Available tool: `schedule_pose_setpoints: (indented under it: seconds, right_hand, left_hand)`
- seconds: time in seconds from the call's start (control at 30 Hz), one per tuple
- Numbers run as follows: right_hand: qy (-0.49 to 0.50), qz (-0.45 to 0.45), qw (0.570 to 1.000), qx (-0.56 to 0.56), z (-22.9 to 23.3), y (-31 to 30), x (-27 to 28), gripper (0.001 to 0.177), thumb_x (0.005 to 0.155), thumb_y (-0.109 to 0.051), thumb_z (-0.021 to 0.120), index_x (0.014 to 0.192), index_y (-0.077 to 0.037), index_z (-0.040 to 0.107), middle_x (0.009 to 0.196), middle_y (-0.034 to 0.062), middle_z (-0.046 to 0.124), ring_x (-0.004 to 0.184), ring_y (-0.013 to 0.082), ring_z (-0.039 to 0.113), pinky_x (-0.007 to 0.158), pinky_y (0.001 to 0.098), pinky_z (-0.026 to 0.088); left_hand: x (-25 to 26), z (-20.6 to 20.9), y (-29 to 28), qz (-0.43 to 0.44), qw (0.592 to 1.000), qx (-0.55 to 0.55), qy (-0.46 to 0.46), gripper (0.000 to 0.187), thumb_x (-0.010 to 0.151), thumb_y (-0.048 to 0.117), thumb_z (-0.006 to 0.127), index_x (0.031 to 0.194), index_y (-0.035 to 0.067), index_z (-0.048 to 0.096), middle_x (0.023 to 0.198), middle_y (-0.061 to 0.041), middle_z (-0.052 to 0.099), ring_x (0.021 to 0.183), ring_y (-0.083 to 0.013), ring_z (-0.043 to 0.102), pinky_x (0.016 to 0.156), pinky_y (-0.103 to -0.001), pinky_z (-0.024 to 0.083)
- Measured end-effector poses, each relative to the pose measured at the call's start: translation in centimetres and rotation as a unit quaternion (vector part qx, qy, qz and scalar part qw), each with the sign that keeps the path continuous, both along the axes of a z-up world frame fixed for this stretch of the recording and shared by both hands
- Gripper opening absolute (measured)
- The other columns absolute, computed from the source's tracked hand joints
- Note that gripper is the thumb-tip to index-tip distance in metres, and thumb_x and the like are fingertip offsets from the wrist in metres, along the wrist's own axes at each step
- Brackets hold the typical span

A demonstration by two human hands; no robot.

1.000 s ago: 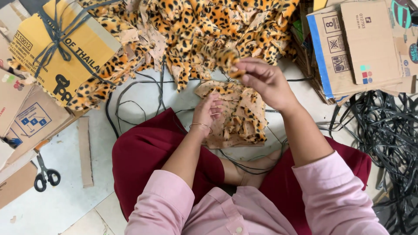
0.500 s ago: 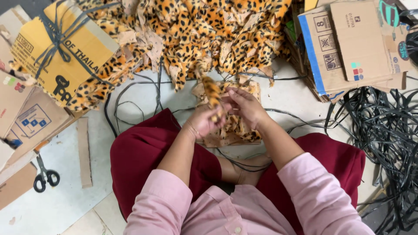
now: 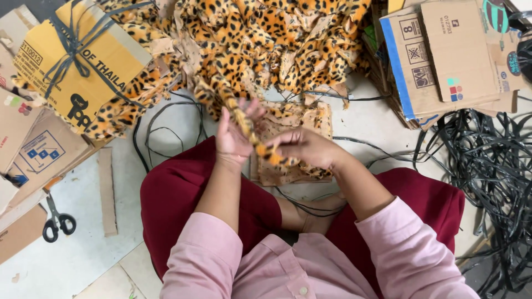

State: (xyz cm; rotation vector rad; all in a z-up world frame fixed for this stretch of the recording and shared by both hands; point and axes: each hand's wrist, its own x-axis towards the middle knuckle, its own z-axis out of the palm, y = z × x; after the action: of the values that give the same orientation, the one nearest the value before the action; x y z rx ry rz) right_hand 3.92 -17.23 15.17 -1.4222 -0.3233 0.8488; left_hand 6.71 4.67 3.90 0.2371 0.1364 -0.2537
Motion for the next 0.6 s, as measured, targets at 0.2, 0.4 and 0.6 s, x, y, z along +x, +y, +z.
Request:
schedule_pose_setpoints:
  seconds: [0.2, 0.4, 0.6]
  right_hand:
    - [-0.025, 0.214, 0.976, 0.043, -3.4, -2.1, -4.0, 0.026, 0.094, -0.002, 0.066, 0.118, -0.004, 0.076, 0.102, 0.0164, 0.078, 0.083, 0.0212, 0.066, 0.071, 0.0362, 0.056]
    - [0.015, -0.071, 0.996, 0.059, -3.2, -3.1, -2.4, 0.032, 0.098, 0.002, 0.054, 0.127, 0.0, 0.067, 0.105, 0.0201, 0.074, 0.085, 0.0283, 0.071, 0.076, 0.0399, 0.061]
    - [0.069, -0.263, 0.944, 0.187, -8.1, -2.4, -1.9, 0.037, 0.094, 0.0, 0.067, 0.13, 0.004, 0.061, 0.117, 0.0139, 0.068, 0.1, 0.0265, 0.074, 0.08, 0.0381, 0.066]
  left_hand:
    - [3.4, -8.2, 4.9, 0.127, 0.972, 0.054, 0.188, 0.024, 0.1, 0.021, 0.066, 0.117, 0.005, 0.062, 0.11, -0.007, 0.076, 0.09, -0.022, 0.076, 0.071, -0.033, 0.064]
    - [0.2, -0.3, 3.4, 0.107, 0.979, 0.167, 0.038, 0.016, 0.097, 0.013, 0.07, 0.111, 0.022, 0.07, 0.113, -0.002, 0.076, 0.077, -0.0147, 0.072, 0.064, -0.025, 0.058]
    - [-4.1, 0.8, -2.6, 0.012, 0.965, 0.254, -0.066, 0.036, 0.092, 0.003, 0.071, 0.125, 0.017, 0.072, 0.12, -0.018, 0.073, 0.097, -0.0275, 0.075, 0.089, -0.039, 0.061]
